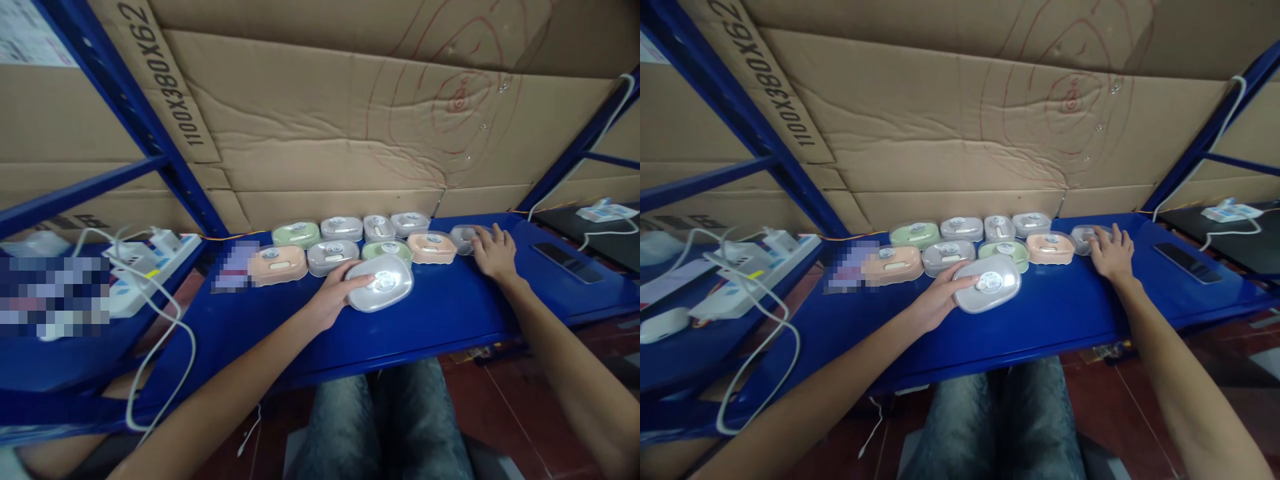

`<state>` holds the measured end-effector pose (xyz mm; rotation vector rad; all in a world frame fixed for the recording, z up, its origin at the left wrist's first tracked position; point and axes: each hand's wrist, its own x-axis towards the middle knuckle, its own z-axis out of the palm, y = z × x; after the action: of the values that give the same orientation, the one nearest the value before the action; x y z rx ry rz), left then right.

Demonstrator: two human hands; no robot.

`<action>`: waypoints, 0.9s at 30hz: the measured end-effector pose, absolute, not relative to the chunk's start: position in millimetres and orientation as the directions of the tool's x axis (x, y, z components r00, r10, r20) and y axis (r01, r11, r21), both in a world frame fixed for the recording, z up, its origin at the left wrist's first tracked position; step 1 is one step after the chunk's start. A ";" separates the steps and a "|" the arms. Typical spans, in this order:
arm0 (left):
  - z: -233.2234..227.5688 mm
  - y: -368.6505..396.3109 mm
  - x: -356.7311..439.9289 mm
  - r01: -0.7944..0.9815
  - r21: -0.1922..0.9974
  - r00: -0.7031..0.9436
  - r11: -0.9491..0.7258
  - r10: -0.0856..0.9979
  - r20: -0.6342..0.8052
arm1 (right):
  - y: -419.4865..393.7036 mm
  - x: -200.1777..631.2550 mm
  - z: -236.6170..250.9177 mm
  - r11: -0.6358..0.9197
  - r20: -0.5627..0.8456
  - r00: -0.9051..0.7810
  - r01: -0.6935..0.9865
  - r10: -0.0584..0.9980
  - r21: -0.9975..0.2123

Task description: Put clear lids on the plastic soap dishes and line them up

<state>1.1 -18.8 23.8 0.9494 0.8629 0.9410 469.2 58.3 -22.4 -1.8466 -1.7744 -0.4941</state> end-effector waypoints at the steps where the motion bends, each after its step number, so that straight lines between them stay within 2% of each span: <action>1: 22.5 -18.2 1.1 -0.265 0.922 0.348 0.281 0.920 -0.180 | 58.2 466.7 -22.5 -0.020 0.597 0.105 0.989 0.795 -0.147; 8: 20.6 -17.1 1.4 -0.279 0.924 0.364 0.262 0.919 -0.151 | 45.2 451.9 -11.7 0.001 0.689 0.159 0.974 0.707 -0.227; 11: 22.3 -16.8 0.9 -0.270 0.933 0.354 0.237 0.926 -0.133 | 24.9 425.9 -2.2 0.134 0.780 0.098 0.965 0.618 -0.227; 13: 23.4 -16.3 0.3 -0.256 0.939 0.347 0.228 0.929 -0.131 | 4.7 393.0 4.7 0.333 0.825 -0.009 0.917 0.565 -0.218; 14: 23.8 -16.0 0.0 -0.246 0.943 0.346 0.225 0.929 -0.131 | -6.1 372.9 7.7 0.428 0.818 -0.074 0.877 0.571 -0.219; 17: 24.5 -15.8 -0.7 -0.215 0.957 0.371 0.196 0.923 -0.106 | -33.6 309.9 12.7 0.678 0.742 -0.352 0.711 0.570 -0.184; 19: 24.0 -15.9 -1.1 -0.205 0.965 0.417 0.163 0.907 -0.065 | -43.0 275.8 11.4 0.776 0.670 -0.514 0.612 0.536 -0.152; 22: 21.5 -15.2 -1.8 -0.226 0.963 0.439 0.146 0.898 -0.033 | -42.9 248.0 3.7 0.824 0.616 -0.595 0.540 0.516 -0.170; 27: 20.3 -15.5 -0.2 -0.367 0.870 0.506 0.328 0.856 -0.109 | -35.5 247.6 -8.3 0.779 0.668 -0.457 0.546 0.586 -0.309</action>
<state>-0.2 -15.5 20.3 0.9091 0.6364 0.8753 247.6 -35.5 -8.3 -0.8388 -2.1571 0.0637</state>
